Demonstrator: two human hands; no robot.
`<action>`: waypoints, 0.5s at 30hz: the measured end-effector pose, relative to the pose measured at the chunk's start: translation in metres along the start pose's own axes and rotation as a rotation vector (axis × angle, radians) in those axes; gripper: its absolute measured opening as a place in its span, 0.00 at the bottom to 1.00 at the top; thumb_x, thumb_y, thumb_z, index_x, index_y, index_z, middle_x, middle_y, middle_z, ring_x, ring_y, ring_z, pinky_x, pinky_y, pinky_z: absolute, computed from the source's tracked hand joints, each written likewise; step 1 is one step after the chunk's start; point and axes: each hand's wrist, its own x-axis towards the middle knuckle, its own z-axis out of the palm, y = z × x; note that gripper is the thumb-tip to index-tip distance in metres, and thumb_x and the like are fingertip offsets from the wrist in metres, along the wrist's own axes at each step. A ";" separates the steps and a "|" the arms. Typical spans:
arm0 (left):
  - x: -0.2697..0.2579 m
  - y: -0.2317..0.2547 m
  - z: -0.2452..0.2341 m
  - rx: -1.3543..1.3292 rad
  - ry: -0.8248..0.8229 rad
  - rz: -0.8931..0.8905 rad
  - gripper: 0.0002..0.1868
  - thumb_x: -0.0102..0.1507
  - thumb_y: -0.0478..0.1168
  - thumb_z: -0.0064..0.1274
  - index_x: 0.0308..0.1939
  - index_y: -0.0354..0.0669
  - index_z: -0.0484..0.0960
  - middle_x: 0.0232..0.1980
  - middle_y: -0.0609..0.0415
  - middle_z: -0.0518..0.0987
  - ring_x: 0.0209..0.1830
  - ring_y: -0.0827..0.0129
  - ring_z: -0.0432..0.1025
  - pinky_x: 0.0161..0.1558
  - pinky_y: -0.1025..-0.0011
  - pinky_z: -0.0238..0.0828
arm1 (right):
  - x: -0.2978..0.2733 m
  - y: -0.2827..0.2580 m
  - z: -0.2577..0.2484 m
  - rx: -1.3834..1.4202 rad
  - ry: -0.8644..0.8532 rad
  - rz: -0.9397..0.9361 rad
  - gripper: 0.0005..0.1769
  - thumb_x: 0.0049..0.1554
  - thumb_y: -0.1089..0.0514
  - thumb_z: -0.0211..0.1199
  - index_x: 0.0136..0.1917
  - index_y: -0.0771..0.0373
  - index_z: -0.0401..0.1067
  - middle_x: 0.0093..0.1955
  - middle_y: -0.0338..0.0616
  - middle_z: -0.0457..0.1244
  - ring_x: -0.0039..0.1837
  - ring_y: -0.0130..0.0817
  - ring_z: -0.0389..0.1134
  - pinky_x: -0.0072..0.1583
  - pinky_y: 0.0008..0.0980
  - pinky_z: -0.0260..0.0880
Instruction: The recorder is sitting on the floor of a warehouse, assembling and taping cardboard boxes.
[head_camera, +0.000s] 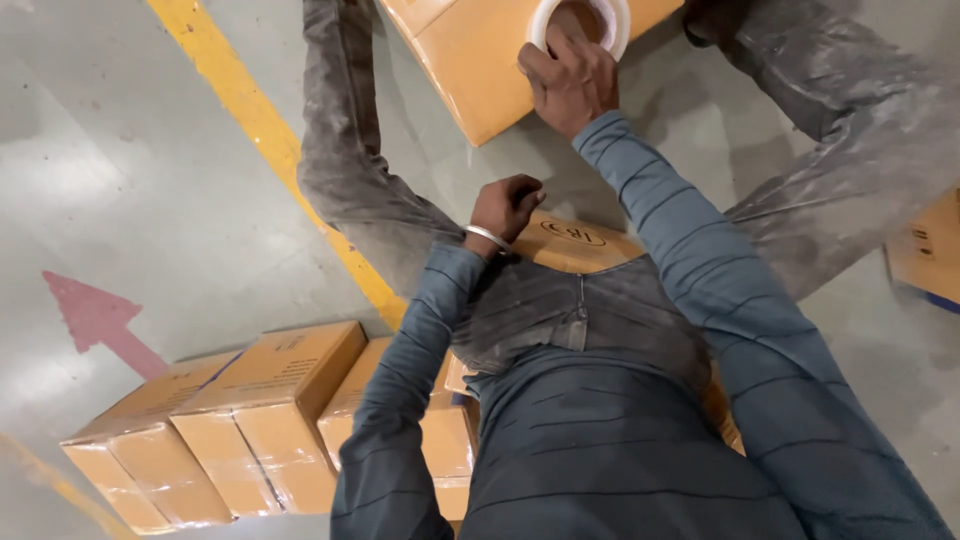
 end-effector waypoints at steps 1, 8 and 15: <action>-0.001 0.005 0.001 -0.015 0.079 0.003 0.12 0.63 0.44 0.60 0.43 0.39 0.86 0.41 0.43 0.85 0.40 0.50 0.81 0.44 0.60 0.77 | 0.000 0.002 0.000 0.015 0.029 -0.017 0.08 0.61 0.60 0.68 0.50 0.51 0.69 0.45 0.43 0.57 0.47 0.44 0.64 0.41 0.45 0.61; 0.021 -0.032 0.005 0.174 0.347 0.044 0.17 0.59 0.35 0.57 0.52 0.32 0.80 0.48 0.35 0.82 0.47 0.42 0.77 0.49 0.54 0.74 | 0.000 0.001 -0.003 -0.035 0.023 -0.003 0.08 0.60 0.57 0.68 0.49 0.49 0.70 0.45 0.43 0.58 0.47 0.44 0.65 0.42 0.46 0.63; 0.071 -0.119 0.046 0.251 0.151 -0.179 0.32 0.58 0.36 0.57 0.66 0.30 0.69 0.57 0.25 0.76 0.55 0.33 0.71 0.55 0.49 0.70 | -0.004 0.004 0.004 -0.021 0.090 -0.050 0.06 0.63 0.57 0.67 0.52 0.52 0.70 0.48 0.44 0.60 0.49 0.43 0.64 0.43 0.44 0.64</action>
